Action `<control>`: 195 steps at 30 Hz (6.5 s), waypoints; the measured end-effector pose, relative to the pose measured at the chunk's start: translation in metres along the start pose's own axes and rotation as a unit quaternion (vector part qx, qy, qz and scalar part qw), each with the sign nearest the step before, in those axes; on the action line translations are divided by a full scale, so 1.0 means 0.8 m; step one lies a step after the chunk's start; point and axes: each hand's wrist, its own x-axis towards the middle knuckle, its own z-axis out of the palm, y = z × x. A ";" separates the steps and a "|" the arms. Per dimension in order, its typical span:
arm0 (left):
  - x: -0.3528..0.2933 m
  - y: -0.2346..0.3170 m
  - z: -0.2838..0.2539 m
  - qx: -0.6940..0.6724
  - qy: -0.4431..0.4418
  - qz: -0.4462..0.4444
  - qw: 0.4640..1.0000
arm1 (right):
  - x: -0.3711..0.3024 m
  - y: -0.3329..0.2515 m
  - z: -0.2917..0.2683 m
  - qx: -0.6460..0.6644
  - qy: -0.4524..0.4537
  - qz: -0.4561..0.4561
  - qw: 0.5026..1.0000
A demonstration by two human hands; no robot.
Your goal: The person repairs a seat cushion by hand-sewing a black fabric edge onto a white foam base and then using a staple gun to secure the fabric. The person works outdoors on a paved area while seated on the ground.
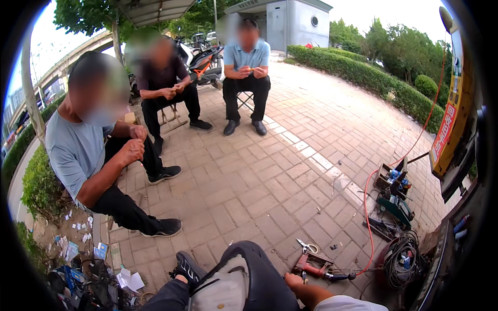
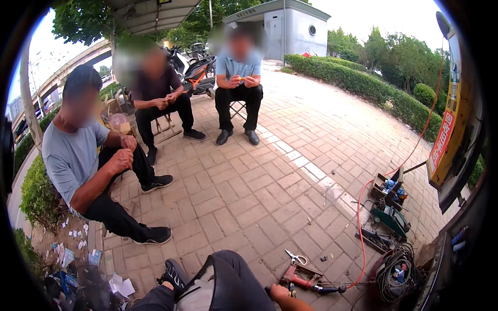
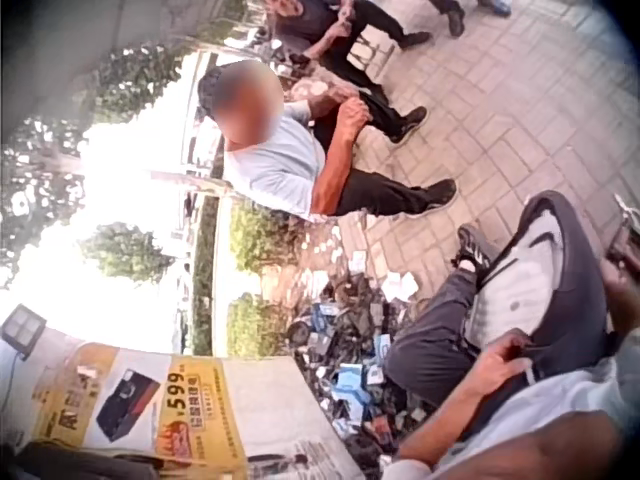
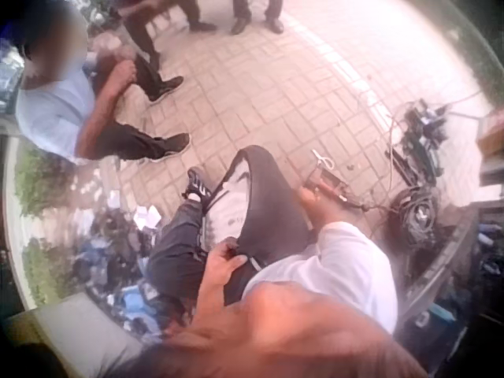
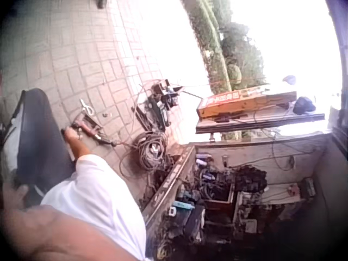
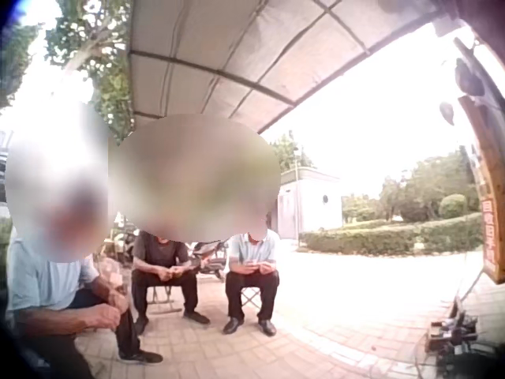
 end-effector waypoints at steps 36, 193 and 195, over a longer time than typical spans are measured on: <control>0.000 -0.025 0.016 -0.003 -0.117 0.101 0.988 | -0.490 -0.348 -0.408 0.020 -0.033 -0.463 0.886; -0.016 -0.062 0.050 0.067 0.051 0.337 0.938 | -0.498 -0.301 -0.337 0.131 -0.182 -0.719 0.658; -0.017 -0.050 0.044 0.026 0.056 0.298 0.953 | -0.498 -0.301 -0.339 0.110 -0.196 -0.729 0.647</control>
